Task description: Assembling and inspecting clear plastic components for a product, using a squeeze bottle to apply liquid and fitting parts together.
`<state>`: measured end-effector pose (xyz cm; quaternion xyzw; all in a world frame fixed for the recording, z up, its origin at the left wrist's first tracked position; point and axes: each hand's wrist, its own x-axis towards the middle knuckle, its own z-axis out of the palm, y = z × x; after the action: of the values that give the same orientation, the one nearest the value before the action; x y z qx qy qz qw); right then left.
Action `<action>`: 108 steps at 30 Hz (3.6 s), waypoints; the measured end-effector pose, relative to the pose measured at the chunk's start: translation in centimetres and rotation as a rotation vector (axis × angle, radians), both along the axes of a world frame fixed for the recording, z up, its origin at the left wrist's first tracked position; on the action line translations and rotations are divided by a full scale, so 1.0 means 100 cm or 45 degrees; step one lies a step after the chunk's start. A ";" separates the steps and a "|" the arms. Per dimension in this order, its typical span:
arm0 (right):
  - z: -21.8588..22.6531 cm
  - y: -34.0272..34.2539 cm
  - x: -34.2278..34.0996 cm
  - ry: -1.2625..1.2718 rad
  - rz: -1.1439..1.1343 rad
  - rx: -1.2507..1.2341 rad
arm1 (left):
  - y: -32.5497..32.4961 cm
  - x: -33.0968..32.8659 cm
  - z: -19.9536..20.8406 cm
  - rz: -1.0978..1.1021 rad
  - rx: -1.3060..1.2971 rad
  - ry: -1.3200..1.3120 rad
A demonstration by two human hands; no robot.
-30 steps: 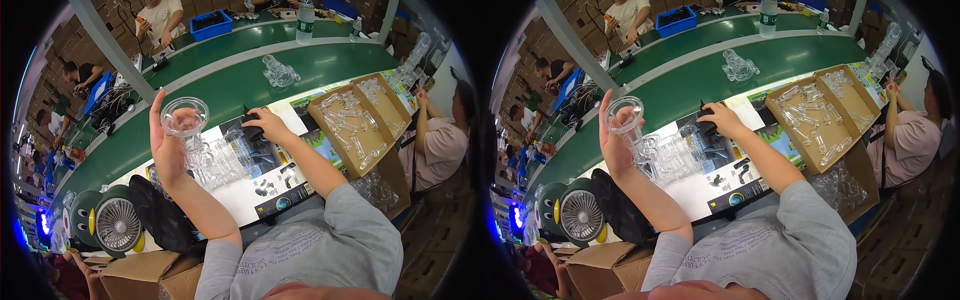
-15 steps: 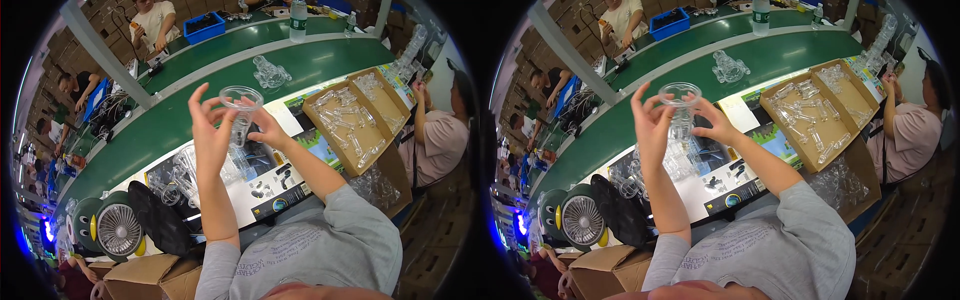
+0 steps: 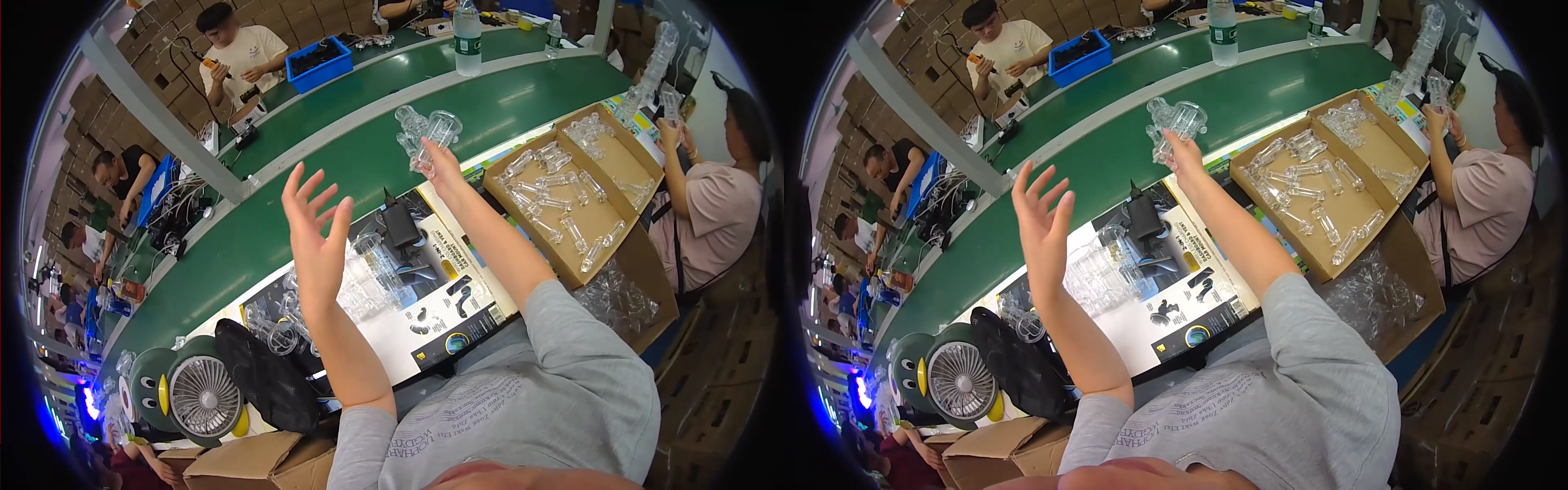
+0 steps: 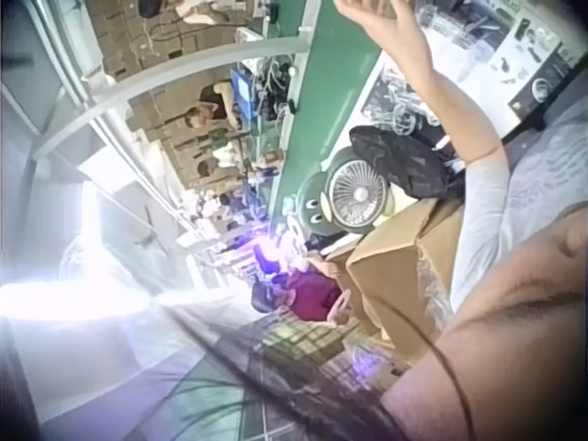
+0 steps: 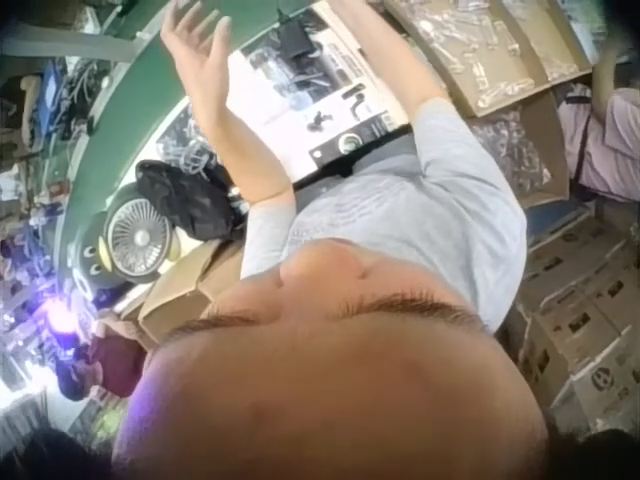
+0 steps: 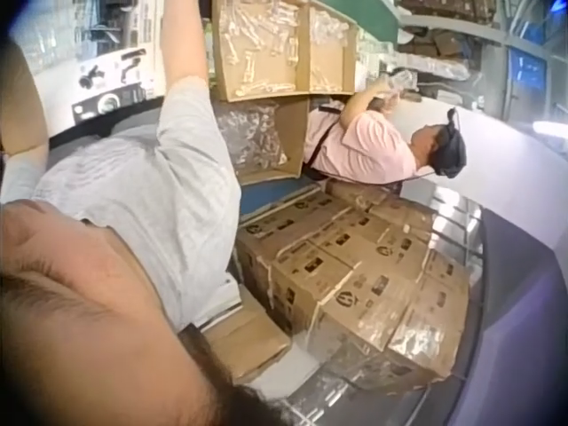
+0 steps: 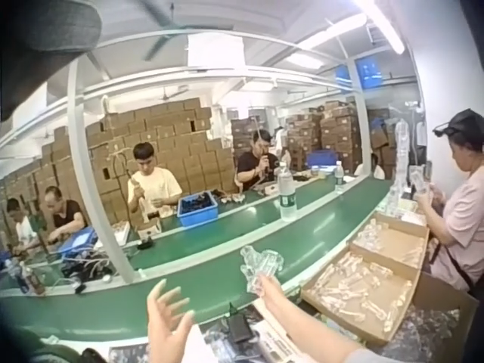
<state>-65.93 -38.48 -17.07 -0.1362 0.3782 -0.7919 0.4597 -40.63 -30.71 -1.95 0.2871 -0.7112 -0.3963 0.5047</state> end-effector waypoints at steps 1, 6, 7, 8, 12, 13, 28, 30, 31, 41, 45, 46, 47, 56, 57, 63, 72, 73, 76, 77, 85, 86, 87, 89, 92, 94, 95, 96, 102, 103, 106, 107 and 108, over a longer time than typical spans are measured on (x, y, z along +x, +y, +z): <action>-0.001 -0.007 -0.004 -0.028 -0.006 -0.014 | -0.001 0.005 0.001 -0.014 0.017 0.024; 0.000 -0.046 -0.016 -0.364 0.070 -0.207 | 0.000 0.017 0.004 -0.058 0.046 0.031; 0.000 -0.052 -0.017 -0.364 0.076 -0.212 | 0.001 0.018 0.005 -0.074 0.065 0.033; 0.001 -0.057 -0.019 -0.430 0.056 -0.247 | 0.000 0.019 0.003 -0.096 0.058 0.018; -0.004 -0.068 -0.039 -0.280 -0.149 -0.170 | -0.003 0.013 0.006 -0.154 0.067 0.038; 0.000 -0.068 -0.033 -0.283 -0.139 -0.172 | -0.004 0.015 0.005 -0.143 0.055 0.058; 0.140 0.083 0.077 1.332 0.420 -0.546 | -0.039 0.022 -0.014 -0.230 0.945 1.590; 0.145 0.092 0.086 1.891 0.154 -0.772 | -0.047 0.032 -0.019 -0.205 0.973 1.651; 0.147 0.094 0.090 1.894 0.176 -0.812 | -0.048 0.037 -0.019 -0.262 0.996 1.709; 0.163 0.139 0.082 1.447 0.712 -0.775 | -0.035 0.082 -0.008 -0.249 0.472 1.783; 0.171 0.143 0.084 1.331 0.878 -0.615 | -0.031 0.096 -0.001 -0.464 0.227 1.984; 0.171 0.142 0.085 1.396 0.894 -0.598 | -0.030 0.098 0.001 -0.460 0.233 1.981; 0.165 0.141 0.084 1.462 0.922 -0.631 | -0.030 0.100 0.001 -0.504 0.129 1.998; 0.178 0.154 0.098 1.991 0.862 -0.294 | -0.017 0.104 0.006 -0.780 -0.052 1.962; 0.176 0.153 0.099 2.059 0.837 -0.333 | -0.016 0.104 0.007 -0.780 -0.052 1.938; 0.177 0.154 0.101 1.969 0.904 -0.366 | -0.014 0.097 0.008 -0.817 -0.034 1.965; 0.175 0.152 0.101 1.924 0.985 -0.365 | -0.013 0.093 0.007 -0.824 -0.072 1.965; 0.175 0.152 0.101 1.923 0.985 -0.364 | -0.013 0.092 0.007 -0.824 -0.071 1.965; 0.175 0.151 0.101 1.901 0.985 -0.374 | -0.011 0.091 0.009 -0.853 -0.094 1.931; 0.174 0.151 0.101 1.899 0.992 -0.388 | -0.011 0.091 0.009 -0.862 -0.095 1.937; 0.176 0.151 0.100 1.872 1.053 -0.372 | -0.010 0.088 0.010 -0.895 -0.095 2.006; 0.176 0.150 0.100 1.874 1.032 -0.402 | -0.010 0.088 0.010 -0.887 -0.104 1.992; 0.175 0.150 0.100 1.876 1.009 -0.429 | -0.010 0.087 0.011 -0.881 -0.112 1.979; 0.176 0.151 0.100 1.863 1.008 -0.428 | -0.008 0.086 0.012 -0.847 -0.094 1.986; 0.175 0.151 0.100 1.847 1.012 -0.439 | -0.005 0.084 0.014 -0.815 -0.097 1.976; 0.175 0.152 0.099 1.851 1.006 -0.444 | -0.004 0.083 0.015 -0.829 -0.112 1.962; 0.173 0.152 0.099 1.853 0.958 -0.492 | -0.004 0.082 0.015 -0.847 -0.118 1.984; 0.171 0.152 0.099 1.854 0.912 -0.543 | -0.003 0.082 0.015 -0.862 -0.125 2.005; 0.177 0.156 0.099 1.745 0.992 -0.478 | 0.000 0.081 0.014 -0.792 -0.130 1.983; 0.178 0.156 0.099 1.743 0.991 -0.477 | 0.001 0.081 0.015 -0.792 -0.127 1.983; 0.177 0.155 0.099 1.743 1.004 -0.482 | 0.005 0.082 0.016 -0.748 -0.129 1.958; 0.177 0.154 0.099 1.753 1.005 -0.479 | 0.006 0.083 0.016 -0.694 -0.156 1.961; 0.176 0.152 0.100 1.763 1.011 -0.487 | 0.008 0.084 0.018 -0.635 -0.194 1.961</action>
<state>-55.91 -23.32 0.54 -0.7939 0.3583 -0.3575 0.3370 -32.18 -29.93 -0.12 -0.2680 -0.2326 -0.5338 0.7675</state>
